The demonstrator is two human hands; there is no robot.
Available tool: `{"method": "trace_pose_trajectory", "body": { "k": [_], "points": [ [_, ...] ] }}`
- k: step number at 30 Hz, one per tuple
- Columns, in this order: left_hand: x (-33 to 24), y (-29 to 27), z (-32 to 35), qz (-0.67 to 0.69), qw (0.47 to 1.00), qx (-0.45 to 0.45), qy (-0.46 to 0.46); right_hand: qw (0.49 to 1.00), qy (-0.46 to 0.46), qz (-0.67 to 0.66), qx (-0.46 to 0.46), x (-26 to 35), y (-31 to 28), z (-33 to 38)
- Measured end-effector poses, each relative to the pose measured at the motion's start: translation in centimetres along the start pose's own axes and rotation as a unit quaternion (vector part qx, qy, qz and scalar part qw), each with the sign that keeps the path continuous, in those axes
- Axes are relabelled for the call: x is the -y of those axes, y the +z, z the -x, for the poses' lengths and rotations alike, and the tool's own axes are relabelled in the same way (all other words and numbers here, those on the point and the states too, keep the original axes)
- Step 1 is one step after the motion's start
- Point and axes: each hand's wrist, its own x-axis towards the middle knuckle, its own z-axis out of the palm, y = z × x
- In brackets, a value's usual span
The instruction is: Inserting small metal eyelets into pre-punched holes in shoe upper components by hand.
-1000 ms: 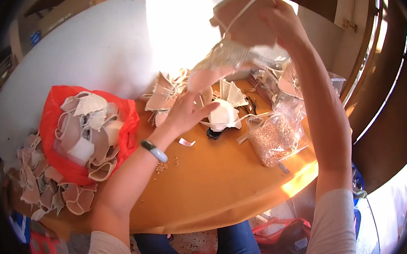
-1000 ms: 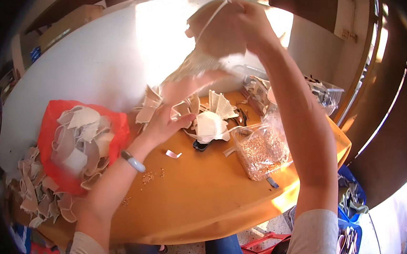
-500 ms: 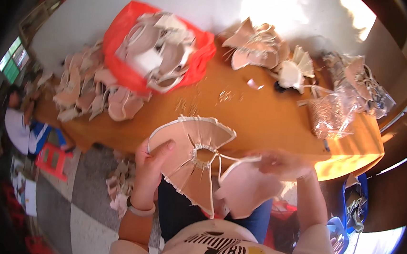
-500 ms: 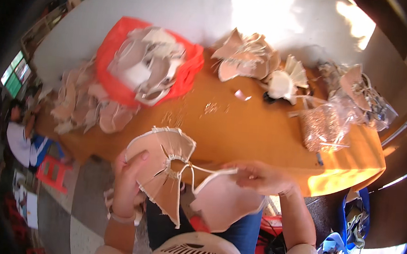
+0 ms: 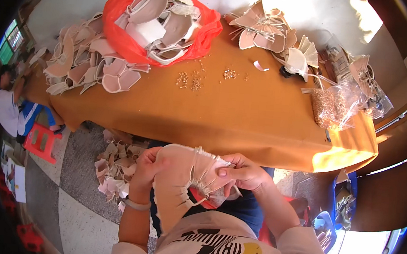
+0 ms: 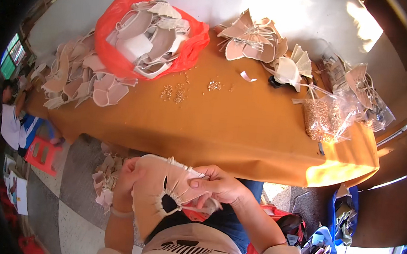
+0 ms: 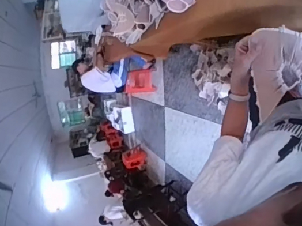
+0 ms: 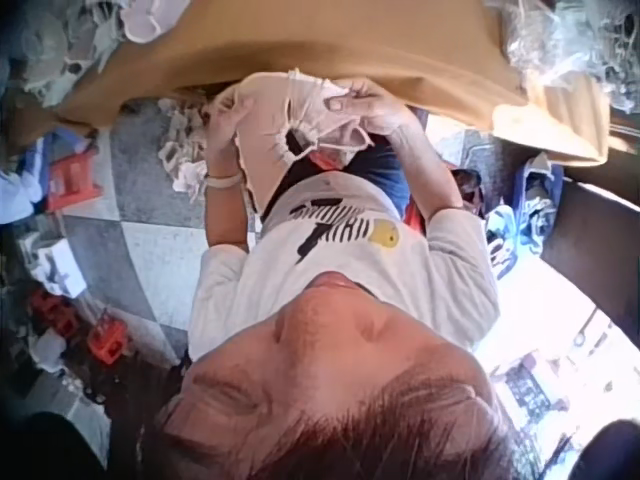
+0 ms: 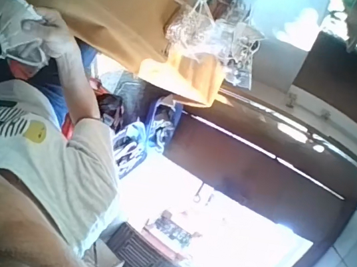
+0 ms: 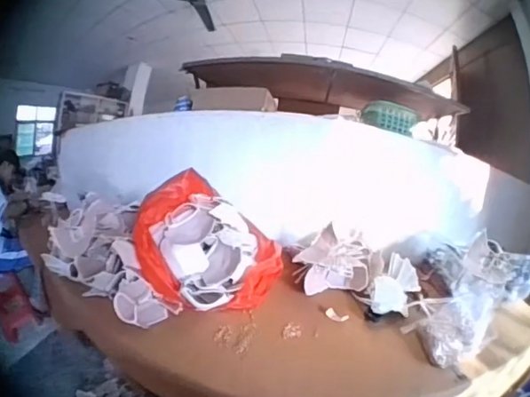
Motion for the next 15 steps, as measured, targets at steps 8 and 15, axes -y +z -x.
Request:
{"method": "trace_pose_trajectory", "body": {
  "k": [8, 15],
  "points": [
    [6.7, 1.4, -1.2, 0.356, 0.934, 0.007, 0.004, 0.995, -0.075, -0.012, -0.059, -0.5, 0.0, -1.4],
    [6.7, 3.4, 1.9, 0.029, 0.986, -0.033, 0.161, 0.99, -0.059, -0.026, -0.129, -2.9, 1.5, -3.8]
  ]
}}
